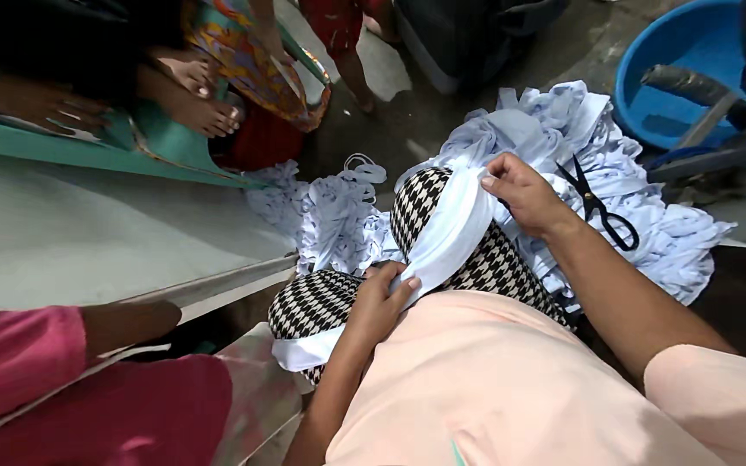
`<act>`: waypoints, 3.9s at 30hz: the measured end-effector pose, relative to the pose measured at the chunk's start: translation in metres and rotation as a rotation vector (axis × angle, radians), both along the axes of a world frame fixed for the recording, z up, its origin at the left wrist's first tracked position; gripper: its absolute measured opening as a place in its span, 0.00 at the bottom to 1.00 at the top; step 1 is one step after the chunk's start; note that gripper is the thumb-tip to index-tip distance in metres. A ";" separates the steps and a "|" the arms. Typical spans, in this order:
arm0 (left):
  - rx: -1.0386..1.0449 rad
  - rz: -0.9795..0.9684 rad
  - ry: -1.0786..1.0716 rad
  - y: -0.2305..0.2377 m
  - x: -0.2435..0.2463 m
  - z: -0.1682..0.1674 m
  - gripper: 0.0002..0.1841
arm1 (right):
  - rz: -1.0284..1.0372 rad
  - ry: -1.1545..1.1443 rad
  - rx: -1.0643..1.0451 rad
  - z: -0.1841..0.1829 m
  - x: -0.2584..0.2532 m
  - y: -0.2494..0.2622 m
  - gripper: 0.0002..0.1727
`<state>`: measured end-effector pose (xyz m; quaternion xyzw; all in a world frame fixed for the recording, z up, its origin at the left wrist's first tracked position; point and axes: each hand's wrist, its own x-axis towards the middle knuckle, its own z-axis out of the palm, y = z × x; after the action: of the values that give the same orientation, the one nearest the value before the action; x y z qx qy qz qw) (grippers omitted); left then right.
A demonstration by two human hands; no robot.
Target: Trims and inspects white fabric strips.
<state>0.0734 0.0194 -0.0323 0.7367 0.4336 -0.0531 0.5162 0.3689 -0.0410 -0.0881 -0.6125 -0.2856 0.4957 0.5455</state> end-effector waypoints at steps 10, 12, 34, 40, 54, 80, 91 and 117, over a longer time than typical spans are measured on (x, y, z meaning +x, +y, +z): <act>0.011 -0.011 0.013 -0.001 0.005 -0.002 0.19 | 0.055 -0.102 0.252 0.019 0.006 -0.005 0.11; 0.017 -0.021 0.035 -0.001 0.008 -0.001 0.18 | 0.065 -0.119 0.217 0.020 0.006 -0.005 0.13; 0.082 0.040 -0.057 -0.013 0.001 0.013 0.14 | -0.084 -0.318 0.093 0.003 0.008 -0.001 0.14; 0.094 0.011 -0.045 -0.014 -0.001 0.012 0.15 | 0.001 -0.258 0.017 -0.003 0.004 0.007 0.10; -0.048 0.078 -0.004 -0.014 0.004 -0.003 0.13 | 0.126 -0.438 -0.020 0.010 0.013 0.016 0.16; -0.026 0.128 -0.238 0.007 0.003 -0.023 0.15 | 0.191 -1.019 0.179 0.018 -0.058 0.012 0.39; 0.004 0.158 -0.279 0.000 -0.002 -0.027 0.14 | 0.112 -0.835 -1.020 -0.058 0.033 -0.138 0.31; 0.037 0.141 -0.253 -0.004 -0.006 -0.029 0.16 | 0.215 -0.749 -1.180 -0.064 0.072 -0.168 0.51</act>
<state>0.0678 0.0156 -0.0609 0.7147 0.4168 0.0846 0.5553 0.4414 -0.2093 -0.1525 -0.9037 -0.1968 0.3747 -0.0646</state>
